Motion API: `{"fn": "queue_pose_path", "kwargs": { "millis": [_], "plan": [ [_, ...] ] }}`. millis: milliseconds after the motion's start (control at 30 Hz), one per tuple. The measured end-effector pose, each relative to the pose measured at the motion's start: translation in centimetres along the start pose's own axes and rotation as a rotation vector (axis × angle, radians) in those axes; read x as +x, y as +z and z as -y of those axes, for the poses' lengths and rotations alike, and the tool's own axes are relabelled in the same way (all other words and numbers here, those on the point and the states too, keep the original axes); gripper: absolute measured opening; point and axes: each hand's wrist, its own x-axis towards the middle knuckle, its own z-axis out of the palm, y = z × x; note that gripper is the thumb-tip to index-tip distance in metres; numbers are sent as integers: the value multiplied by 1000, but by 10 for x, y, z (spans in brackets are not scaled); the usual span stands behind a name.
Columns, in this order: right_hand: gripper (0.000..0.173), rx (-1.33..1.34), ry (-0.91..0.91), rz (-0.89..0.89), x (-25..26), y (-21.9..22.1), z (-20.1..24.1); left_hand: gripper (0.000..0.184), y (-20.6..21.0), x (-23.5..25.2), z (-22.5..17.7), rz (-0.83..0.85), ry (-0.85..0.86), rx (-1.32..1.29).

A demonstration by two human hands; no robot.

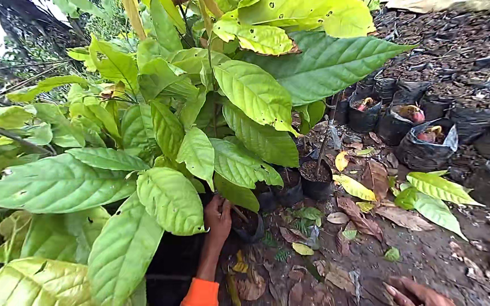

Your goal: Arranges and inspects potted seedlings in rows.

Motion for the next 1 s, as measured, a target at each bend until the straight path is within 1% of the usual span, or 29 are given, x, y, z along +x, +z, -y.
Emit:
{"fn": "queue_pose_path", "kwargs": {
  "millis": [100, 200, 300, 333, 433, 467, 500, 567, 600, 667, 767, 867, 1000],
  "plan": [
    [40, 4, 10, 19, -1, -1, 1, 18, -1, -14, -1, -43, 35, 36],
    [39, -3, 13, 16, 0, -3, 4, 23, -1, -31, 0, -142, 84, 150],
    [40, -13, 13, 38, 3, -4, 7, 26, -2, -45, -9, -193, 13, 240],
    [40, -14, 7, 41, 3, -3, 9, 25, -3, -50, -9, -214, 5, 291],
    [38, -11, -18, 48, 2, 0, 10, 33, -6, -72, -6, -243, -1, 460],
    [37, -12, -15, 52, 1, 1, 9, 35, -8, -76, -3, -227, -44, 439],
    [37, -12, -7, 56, -1, 2, 7, 38, -10, -78, 3, -189, -75, 350],
    [35, -16, 5, 61, -3, 5, 3, 38, -14, -64, 22, -112, -9, 49],
    [34, -19, 10, 60, -3, 7, 1, 32, -13, -48, 20, -97, 10, 30],
    [34, -22, 22, 58, -2, 8, 1, 19, -8, -13, 5, -62, 9, 126],
    [33, -18, 15, 37, 0, 11, 2, 19, -3, 21, 6, 48, -43, 84],
    [33, -11, 2, 20, 0, 13, 0, 20, -4, 28, 12, 105, -94, 39],
    [33, -6, 0, 15, -1, 13, -5, 20, -2, 9, 22, 123, -58, 79]
  ]
}}
